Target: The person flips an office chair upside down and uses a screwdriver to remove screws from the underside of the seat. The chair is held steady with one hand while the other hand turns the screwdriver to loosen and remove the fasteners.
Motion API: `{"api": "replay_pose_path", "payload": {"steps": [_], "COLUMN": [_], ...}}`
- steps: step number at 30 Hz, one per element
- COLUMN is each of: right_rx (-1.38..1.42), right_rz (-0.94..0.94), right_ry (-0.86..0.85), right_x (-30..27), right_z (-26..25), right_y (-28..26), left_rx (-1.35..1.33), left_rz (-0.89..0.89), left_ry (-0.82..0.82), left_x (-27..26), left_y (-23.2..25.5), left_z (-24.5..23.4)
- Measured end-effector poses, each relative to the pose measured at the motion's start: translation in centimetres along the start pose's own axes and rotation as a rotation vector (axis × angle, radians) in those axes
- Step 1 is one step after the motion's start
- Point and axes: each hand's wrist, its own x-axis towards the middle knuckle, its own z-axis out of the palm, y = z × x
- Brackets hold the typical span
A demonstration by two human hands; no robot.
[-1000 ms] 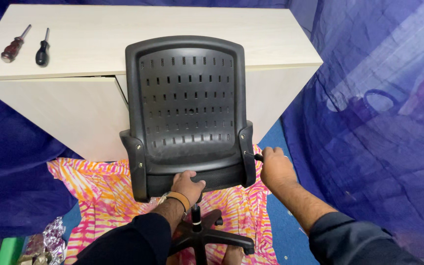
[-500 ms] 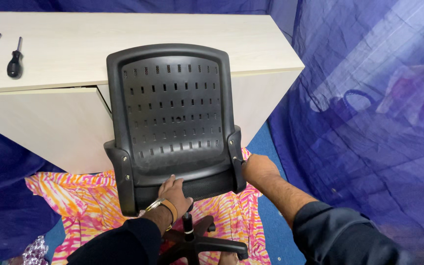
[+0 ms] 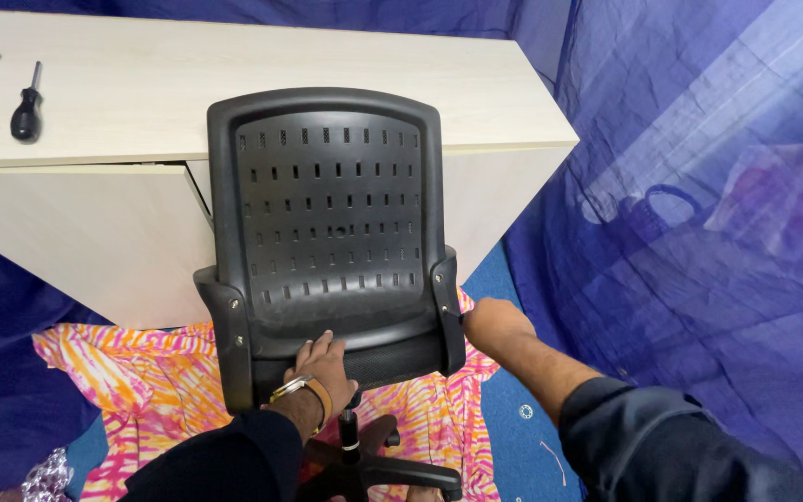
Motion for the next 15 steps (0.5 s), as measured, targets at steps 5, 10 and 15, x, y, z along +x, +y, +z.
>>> {"api": "replay_pose_path", "payload": {"steps": [5,10,15], "right_rx": [0.372,0.149,-0.025], "right_rz": [0.226,0.100,-0.022], "right_ry": [-0.038,0.125,0.170], "right_x": [-0.4,-1.6,-2.3], "right_z": [-0.8,0.2,1.7], "right_y": [0.6,0.7,1.0], "left_rx": [-0.496,-1.651,-2.088], "left_rz": [-0.172,-0.754,-0.663], "left_ry": [0.281,0.287,0.375], "left_x": [2.6,7.0,11.0], "left_y": [0.1,0.1,-2.0], "left_z": [2.5,5.6,7.8]}}
